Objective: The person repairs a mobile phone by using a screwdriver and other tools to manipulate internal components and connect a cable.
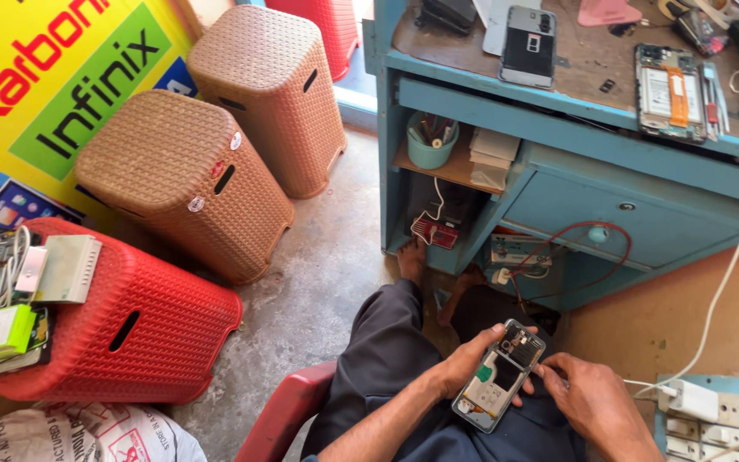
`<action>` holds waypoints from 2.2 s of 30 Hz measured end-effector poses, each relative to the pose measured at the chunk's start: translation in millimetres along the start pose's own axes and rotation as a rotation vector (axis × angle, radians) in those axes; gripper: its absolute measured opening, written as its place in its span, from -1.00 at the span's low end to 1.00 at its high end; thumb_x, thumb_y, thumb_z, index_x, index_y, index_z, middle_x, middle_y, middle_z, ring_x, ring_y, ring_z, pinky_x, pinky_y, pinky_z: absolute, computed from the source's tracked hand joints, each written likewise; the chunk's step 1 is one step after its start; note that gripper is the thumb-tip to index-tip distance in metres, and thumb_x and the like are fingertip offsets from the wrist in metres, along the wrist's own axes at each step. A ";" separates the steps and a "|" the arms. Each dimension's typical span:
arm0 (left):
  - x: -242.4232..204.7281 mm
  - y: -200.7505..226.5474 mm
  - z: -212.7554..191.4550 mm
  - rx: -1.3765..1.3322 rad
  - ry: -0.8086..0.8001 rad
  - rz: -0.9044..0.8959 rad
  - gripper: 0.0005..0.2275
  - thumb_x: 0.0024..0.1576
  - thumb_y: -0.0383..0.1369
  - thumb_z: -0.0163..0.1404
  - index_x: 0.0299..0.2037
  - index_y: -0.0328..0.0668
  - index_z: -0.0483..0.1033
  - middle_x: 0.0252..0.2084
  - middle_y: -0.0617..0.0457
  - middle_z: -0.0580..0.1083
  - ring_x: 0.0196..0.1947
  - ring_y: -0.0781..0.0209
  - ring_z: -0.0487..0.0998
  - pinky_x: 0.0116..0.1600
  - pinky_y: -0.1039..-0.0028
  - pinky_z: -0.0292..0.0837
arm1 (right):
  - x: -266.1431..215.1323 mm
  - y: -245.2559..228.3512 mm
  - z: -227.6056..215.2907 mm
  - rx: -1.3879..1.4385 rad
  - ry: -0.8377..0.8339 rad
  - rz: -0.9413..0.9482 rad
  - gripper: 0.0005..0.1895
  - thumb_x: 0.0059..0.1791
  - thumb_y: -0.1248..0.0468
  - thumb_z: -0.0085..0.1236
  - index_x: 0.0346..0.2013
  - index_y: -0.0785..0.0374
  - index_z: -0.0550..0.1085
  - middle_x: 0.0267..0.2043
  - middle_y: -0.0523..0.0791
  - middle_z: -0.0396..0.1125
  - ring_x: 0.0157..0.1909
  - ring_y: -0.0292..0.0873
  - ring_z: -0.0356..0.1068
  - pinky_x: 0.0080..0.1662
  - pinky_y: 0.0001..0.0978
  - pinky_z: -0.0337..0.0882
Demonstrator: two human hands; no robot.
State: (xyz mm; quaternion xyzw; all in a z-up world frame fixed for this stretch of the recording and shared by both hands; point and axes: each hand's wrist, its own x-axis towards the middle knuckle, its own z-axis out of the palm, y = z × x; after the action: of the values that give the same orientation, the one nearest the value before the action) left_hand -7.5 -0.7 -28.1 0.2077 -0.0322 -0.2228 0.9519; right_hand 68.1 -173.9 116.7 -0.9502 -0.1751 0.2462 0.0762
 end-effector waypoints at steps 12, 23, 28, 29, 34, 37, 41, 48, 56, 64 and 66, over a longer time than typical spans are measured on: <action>0.1 0.5 0.1 0.048 -0.006 0.008 -0.33 0.52 0.15 -0.40 0.70 -0.08 -0.07 0.11 -0.25 0.44 -0.06 -0.06 0.58 0.00 0.16 0.60 | 5.4 4.8 3.0 -0.047 0.005 -0.022 -0.71 -0.03 0.05 0.13 -0.11 0.06 0.61 -0.23 0.04 0.55 -0.08 0.16 0.54 -0.01 -0.03 0.51; 1.0 1.4 1.4 0.029 0.006 0.006 -0.34 0.52 0.13 -0.40 0.69 -0.11 -0.07 0.15 -0.22 0.43 -0.04 -0.04 0.58 0.01 0.13 0.61 | 6.1 6.1 4.0 -0.012 0.033 -0.051 -0.73 -0.04 0.07 0.13 -0.13 0.07 0.61 -0.27 0.04 0.55 -0.12 0.17 0.54 -0.05 -0.03 0.51; 1.2 -0.3 -3.6 -0.004 0.010 0.003 -0.35 0.51 0.10 -0.39 0.70 -0.08 -0.08 0.19 -0.19 0.44 -0.02 -0.07 0.58 0.04 0.13 0.58 | 7.0 2.8 3.3 0.030 0.025 -0.031 -0.74 -0.05 0.06 0.17 -0.16 0.07 0.61 -0.27 0.02 0.55 -0.12 0.16 0.54 -0.05 -0.05 0.51; 3.4 -2.3 -4.2 -0.028 0.008 0.005 -0.35 0.51 0.09 -0.39 0.71 -0.08 -0.08 0.21 -0.18 0.44 -0.01 -0.08 0.58 0.05 0.13 0.58 | 7.0 4.0 1.9 0.036 0.031 -0.043 -0.74 -0.06 0.06 0.18 -0.18 0.08 0.61 -0.27 0.02 0.55 -0.12 0.15 0.54 -0.05 -0.05 0.51; 2.4 0.3 -1.2 -0.081 -0.023 -0.010 -0.36 0.51 0.10 -0.38 0.69 -0.07 -0.07 0.12 -0.25 0.46 -0.02 -0.10 0.59 0.04 0.14 0.59 | 2.3 0.0 -3.4 0.094 0.068 -0.131 -0.72 -0.16 0.10 0.26 -0.21 0.12 0.61 -0.27 0.01 0.54 -0.14 0.12 0.54 -0.09 -0.07 0.51; -0.8 4.5 6.6 -0.077 -0.005 -0.012 -0.36 0.49 0.09 -0.38 0.66 -0.09 -0.04 0.10 -0.24 0.47 -0.01 -0.08 0.59 0.04 0.12 0.60 | -0.7 -2.9 -5.0 0.093 0.066 -0.105 -0.76 -0.13 0.12 0.25 -0.25 0.15 0.61 -0.27 0.03 0.54 -0.12 0.13 0.54 -0.07 -0.09 0.51; -1.1 8.9 13.7 -0.052 0.041 -0.035 -0.36 0.45 0.11 -0.39 0.64 -0.07 -0.03 0.09 -0.19 0.50 -0.05 -0.08 0.59 0.00 0.14 0.60 | -1.1 -6.9 -6.9 0.016 0.022 0.010 -0.74 -0.01 0.06 0.17 -0.27 0.16 0.62 -0.26 0.08 0.53 -0.09 0.17 0.51 -0.04 -0.05 0.50; 0.4 8.2 10.6 -0.053 0.026 -0.034 -0.35 0.46 0.13 -0.37 0.64 -0.06 -0.04 0.10 -0.21 0.47 -0.04 -0.06 0.60 0.02 0.13 0.60 | -0.6 -8.2 -13.3 0.049 0.021 -0.078 -0.75 -0.08 0.10 0.16 -0.27 0.16 0.63 -0.30 0.06 0.54 -0.14 0.16 0.53 -0.05 -0.04 0.50; -0.6 8.7 12.3 -0.007 0.035 -0.029 -0.33 0.44 0.14 -0.37 0.65 -0.06 -0.04 0.14 -0.17 0.45 -0.05 -0.04 0.59 0.01 0.15 0.60 | -0.1 -8.5 -14.1 0.002 -0.003 -0.069 -0.72 -0.02 0.06 0.15 -0.23 0.18 0.63 -0.29 0.08 0.53 -0.12 0.20 0.51 -0.05 -0.01 0.48; 3.3 8.6 4.1 -0.056 0.010 -0.028 -0.33 0.44 0.15 -0.34 0.65 -0.03 -0.06 0.12 -0.22 0.46 -0.04 -0.06 0.59 0.01 0.14 0.60 | 1.1 -8.4 -21.3 0.070 0.078 -0.281 -0.74 -0.13 0.14 0.22 -0.23 0.19 0.62 -0.32 0.08 0.51 -0.18 0.21 0.51 -0.15 -0.01 0.48; 5.2 -0.4 3.8 -0.110 -0.006 -0.031 -0.34 0.43 0.14 -0.32 0.64 -0.02 -0.06 0.12 -0.22 0.46 -0.03 -0.08 0.59 0.01 0.13 0.60 | -5.8 -4.0 -20.1 0.092 0.100 -0.322 -0.74 -0.14 0.16 0.22 -0.23 0.20 0.63 -0.32 0.09 0.50 -0.18 0.21 0.50 -0.17 -0.01 0.47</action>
State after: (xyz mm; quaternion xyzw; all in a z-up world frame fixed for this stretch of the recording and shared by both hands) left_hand -3.6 -4.7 -25.0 0.1551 -0.0197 -0.2395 0.9582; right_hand 72.1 -173.5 137.6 -0.9164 -0.3096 0.1912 0.1668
